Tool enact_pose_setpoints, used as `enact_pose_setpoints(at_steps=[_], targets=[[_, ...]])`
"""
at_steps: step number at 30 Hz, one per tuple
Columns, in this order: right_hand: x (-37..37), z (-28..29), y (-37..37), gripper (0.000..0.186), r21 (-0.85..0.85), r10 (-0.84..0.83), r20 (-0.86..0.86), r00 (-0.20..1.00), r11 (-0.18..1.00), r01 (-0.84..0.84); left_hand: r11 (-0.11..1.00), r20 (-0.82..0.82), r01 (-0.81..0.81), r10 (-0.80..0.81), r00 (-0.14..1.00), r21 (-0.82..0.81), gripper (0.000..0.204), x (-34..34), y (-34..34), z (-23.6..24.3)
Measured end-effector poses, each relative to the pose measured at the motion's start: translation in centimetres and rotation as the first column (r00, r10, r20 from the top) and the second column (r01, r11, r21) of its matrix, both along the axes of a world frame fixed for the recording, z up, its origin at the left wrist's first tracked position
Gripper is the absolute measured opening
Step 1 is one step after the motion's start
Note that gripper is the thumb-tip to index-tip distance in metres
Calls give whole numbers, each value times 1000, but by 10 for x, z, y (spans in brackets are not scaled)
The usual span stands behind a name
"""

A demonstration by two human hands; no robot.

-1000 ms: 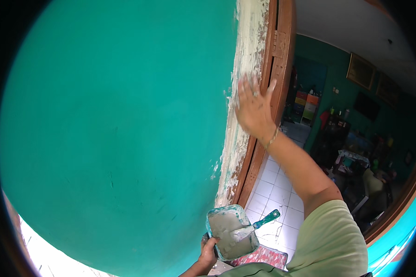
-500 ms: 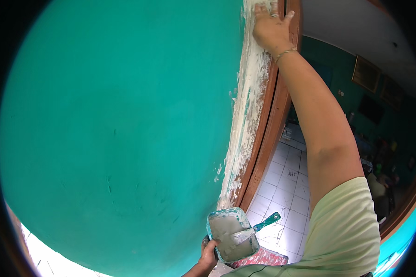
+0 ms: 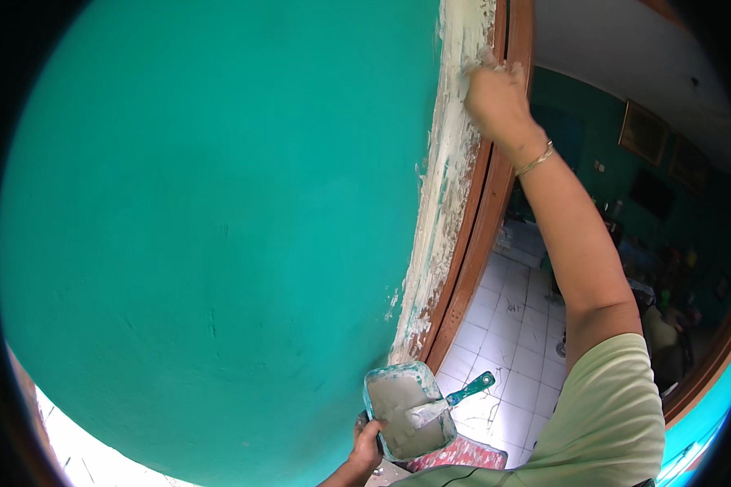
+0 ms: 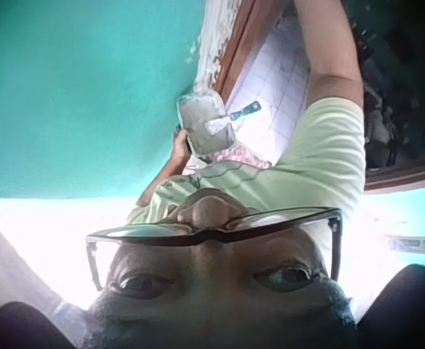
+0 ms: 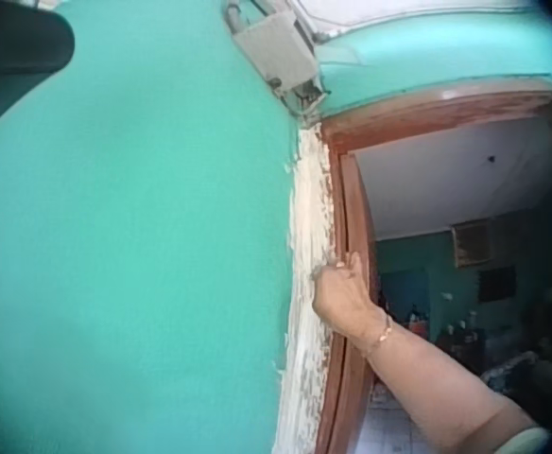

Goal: The person mixes a white substance in a small container using a tool and applies it by hand to fill in a damaged area on a green wall.

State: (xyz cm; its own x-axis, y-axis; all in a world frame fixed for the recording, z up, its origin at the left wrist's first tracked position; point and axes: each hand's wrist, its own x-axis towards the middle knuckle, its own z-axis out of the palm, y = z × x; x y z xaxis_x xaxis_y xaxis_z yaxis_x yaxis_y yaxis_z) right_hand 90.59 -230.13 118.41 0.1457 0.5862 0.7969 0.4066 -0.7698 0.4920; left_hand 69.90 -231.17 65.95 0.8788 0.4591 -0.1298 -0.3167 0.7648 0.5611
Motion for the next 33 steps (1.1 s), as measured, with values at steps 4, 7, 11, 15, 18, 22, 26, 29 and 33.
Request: enact_pose_setpoints(at_steps=[4,7,11,15,18,22,26,29,33], targets=[[42,64,-7,53,213,241,124,962,941,-263,999,6,47,-47,999,11,55,4,-3,-9],[41,84,14,41,196,244,93,965,946,-258,998,-15,52,-52,999,23,56,2,-2,2],[1,39,40,35,223,133,-120,984,969,-103,997,-62,70,-69,996,15,55,5,6,-6],[61,-38,27,48,166,255,244,936,939,-300,989,-39,135,-133,990,53,54,13,10,-5],[53,-108,14,57,64,155,193,969,983,-170,989,-38,144,-143,989,45,54,14,14,-2],[40,-206,0,54,-90,57,15,998,994,-56,973,6,228,-227,974,-32,60,15,19,-10],[40,-270,-19,52,-207,165,-217,962,955,-210,983,-2,181,-181,984,-35,59,17,14,-24],[46,-241,-23,55,-142,222,-383,897,945,-294,985,-57,153,-158,986,-79,58,17,10,-19],[64,-131,10,58,152,417,-177,892,907,-394,988,-123,128,-137,983,-83,55,10,5,-9]])
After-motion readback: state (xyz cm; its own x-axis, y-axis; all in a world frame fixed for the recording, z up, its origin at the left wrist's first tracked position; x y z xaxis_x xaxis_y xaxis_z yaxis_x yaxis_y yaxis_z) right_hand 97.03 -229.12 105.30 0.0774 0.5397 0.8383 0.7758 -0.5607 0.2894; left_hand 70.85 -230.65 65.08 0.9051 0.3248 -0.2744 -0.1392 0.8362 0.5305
